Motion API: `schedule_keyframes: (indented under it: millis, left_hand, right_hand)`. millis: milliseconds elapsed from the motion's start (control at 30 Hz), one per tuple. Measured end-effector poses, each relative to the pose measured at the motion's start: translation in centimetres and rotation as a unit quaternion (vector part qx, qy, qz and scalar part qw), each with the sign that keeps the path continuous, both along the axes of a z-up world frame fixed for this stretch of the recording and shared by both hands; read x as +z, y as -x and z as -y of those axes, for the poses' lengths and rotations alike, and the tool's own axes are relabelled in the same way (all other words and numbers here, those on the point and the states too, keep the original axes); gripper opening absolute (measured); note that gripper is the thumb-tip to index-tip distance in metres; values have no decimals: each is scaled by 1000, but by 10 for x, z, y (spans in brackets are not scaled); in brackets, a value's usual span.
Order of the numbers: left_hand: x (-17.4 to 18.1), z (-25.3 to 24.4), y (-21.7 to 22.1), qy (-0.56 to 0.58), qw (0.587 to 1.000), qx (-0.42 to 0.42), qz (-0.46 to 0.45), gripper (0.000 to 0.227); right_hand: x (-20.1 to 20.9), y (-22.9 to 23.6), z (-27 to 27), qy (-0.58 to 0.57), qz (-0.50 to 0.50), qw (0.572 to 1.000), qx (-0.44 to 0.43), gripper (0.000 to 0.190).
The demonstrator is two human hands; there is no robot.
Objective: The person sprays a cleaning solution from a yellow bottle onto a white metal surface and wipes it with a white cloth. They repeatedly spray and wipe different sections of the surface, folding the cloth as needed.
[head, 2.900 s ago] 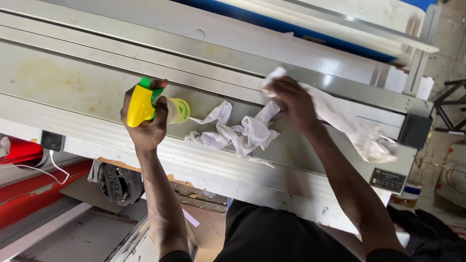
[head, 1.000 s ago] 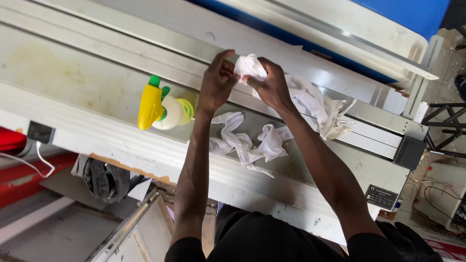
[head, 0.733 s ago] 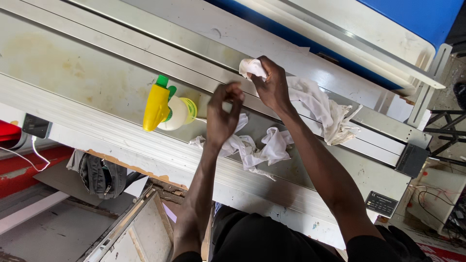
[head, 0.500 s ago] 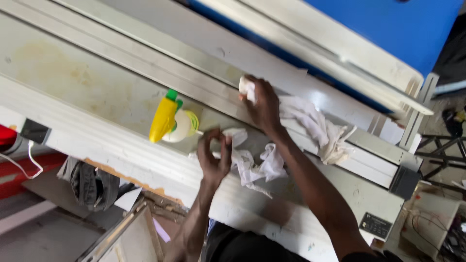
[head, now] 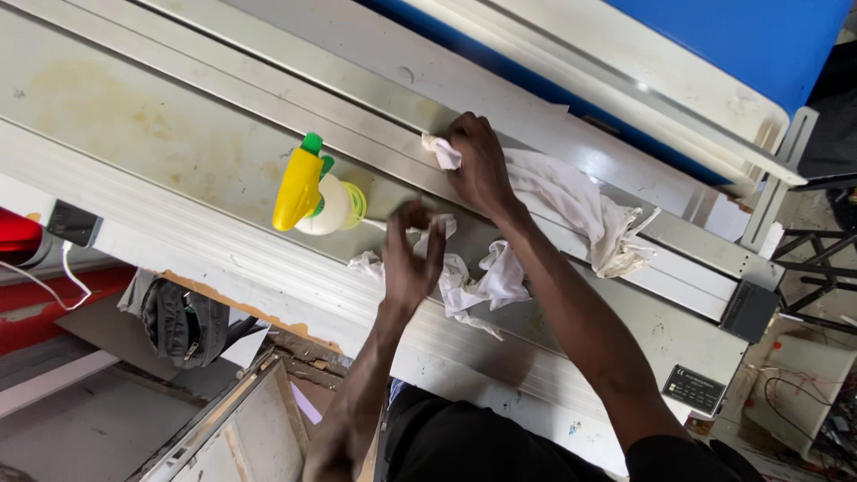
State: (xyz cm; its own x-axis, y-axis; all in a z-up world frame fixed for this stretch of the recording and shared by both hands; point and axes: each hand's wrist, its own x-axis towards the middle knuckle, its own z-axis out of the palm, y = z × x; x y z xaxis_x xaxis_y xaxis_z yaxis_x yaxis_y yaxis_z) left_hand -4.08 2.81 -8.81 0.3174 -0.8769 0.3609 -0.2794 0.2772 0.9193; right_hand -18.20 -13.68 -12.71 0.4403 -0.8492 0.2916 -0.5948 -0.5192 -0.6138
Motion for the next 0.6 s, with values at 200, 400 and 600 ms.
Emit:
schedule_keyframes:
  millis: [200,400,600]
  left_hand:
    - [10,97,-22,-55,998,-10,35,69]
    - [-15,157,-42,-95,964,-22,248,28]
    - [-32,150,-44,-102,949,67,290,22]
  right_hand:
    - [20,-16,4,-32,33,998,-47,71]
    - [8,-18,10,39,-15,998,-56,55]
    - [13,-19,23,-1,-97,995,-5,45]
